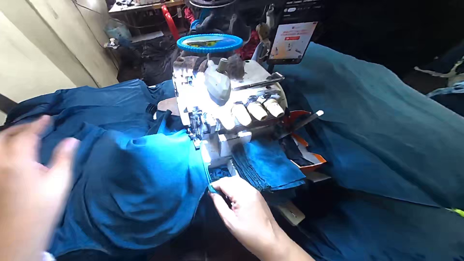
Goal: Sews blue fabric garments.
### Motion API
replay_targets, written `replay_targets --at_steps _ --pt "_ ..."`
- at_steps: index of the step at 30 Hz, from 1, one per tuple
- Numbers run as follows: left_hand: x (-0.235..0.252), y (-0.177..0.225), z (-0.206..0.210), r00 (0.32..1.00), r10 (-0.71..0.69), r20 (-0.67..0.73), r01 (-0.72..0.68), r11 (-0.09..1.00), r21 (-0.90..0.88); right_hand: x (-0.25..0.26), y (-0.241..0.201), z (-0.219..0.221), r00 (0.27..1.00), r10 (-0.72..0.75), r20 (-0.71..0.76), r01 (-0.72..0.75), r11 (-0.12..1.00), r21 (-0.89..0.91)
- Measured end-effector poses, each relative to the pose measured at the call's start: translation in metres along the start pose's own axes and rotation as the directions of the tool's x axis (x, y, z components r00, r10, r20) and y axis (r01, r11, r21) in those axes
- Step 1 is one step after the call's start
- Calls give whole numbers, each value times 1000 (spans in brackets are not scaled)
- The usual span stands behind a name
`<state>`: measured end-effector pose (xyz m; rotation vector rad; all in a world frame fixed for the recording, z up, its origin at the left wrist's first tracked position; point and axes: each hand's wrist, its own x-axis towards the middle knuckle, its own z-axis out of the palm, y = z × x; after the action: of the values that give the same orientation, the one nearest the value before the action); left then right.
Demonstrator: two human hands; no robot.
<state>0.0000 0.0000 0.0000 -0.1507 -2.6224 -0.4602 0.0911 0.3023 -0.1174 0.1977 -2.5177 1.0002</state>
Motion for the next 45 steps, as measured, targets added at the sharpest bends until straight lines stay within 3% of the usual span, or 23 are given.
replay_targets --at_steps 3,7,10,12,14,17,19,21,23,24,25,27,28,30,32,34,36,38,40,41,43,45 --pt "-81 44 58 959 265 -102 -271 961 -51 16 2 2 1000 -2 -31 -1 996 -94" --pt "-162 52 117 955 286 -76 -285 958 30 24 4 2 998 54 -44 -57 994 -91" --pt "-126 39 94 944 271 -188 -263 963 68 18 5 3 990 136 25 -137 988 76" --pt "-76 28 70 886 334 -322 -288 940 184 10 4 7 983 172 58 -181 956 231" --pt "-30 18 64 861 365 -355 -288 924 253 4 1 9 971 222 84 -238 910 340" --pt "-9 13 78 939 268 -215 -238 959 156 -5 -1 6 945 314 91 -325 873 364" --pt "-36 23 89 932 265 -246 -235 961 146 -7 -1 -2 921 363 139 -387 827 408" --pt "-86 40 92 968 183 -174 -164 980 115 -8 2 -12 880 349 321 -474 654 589" --pt "-128 51 95 999 -12 48 10 999 42 -5 5 -14 830 255 496 -557 439 705" --pt "-144 52 100 988 -92 127 91 996 16 -4 6 -12 832 222 509 -551 442 707" --pt "-156 52 106 984 -118 134 118 993 11 -5 5 -7 867 231 442 -492 547 678" --pt "-171 50 113 992 -111 67 112 993 -20 -6 6 11 939 244 241 -338 774 535" --pt "-174 52 110 989 -143 39 146 983 -110 -6 8 18 950 241 200 -311 793 524" --pt "-174 58 99 960 -281 -2 257 879 -402 -6 8 19 933 240 268 -357 709 608" --pt "-170 55 87 935 -350 61 270 588 -762 -11 10 8 922 200 332 -383 609 694" --pt "-162 51 71 927 -354 122 268 403 -875 -12 3 -13 868 203 454 -490 505 711" --pt "-155 49 57 950 -281 134 229 341 -912 -10 -13 -33 761 199 617 -634 427 644" --pt "-147 48 47 978 -158 140 179 274 -945 -11 -20 -29 781 217 586 -614 437 657" --pt "-144 49 40 985 -140 103 141 296 -945 -15 -15 -1 874 257 413 -485 525 700" --pt "-145 48 38 985 -157 71 121 337 -934 -17 -12 14 890 270 368 -456 514 726" --pt "-147 46 37 981 -191 35 112 406 -907 -20 -12 30 849 283 446 -524 345 779" --pt "-152 44 38 976 -217 28 129 465 -876 -24 -13 33 812 141 567 -583 235 777"
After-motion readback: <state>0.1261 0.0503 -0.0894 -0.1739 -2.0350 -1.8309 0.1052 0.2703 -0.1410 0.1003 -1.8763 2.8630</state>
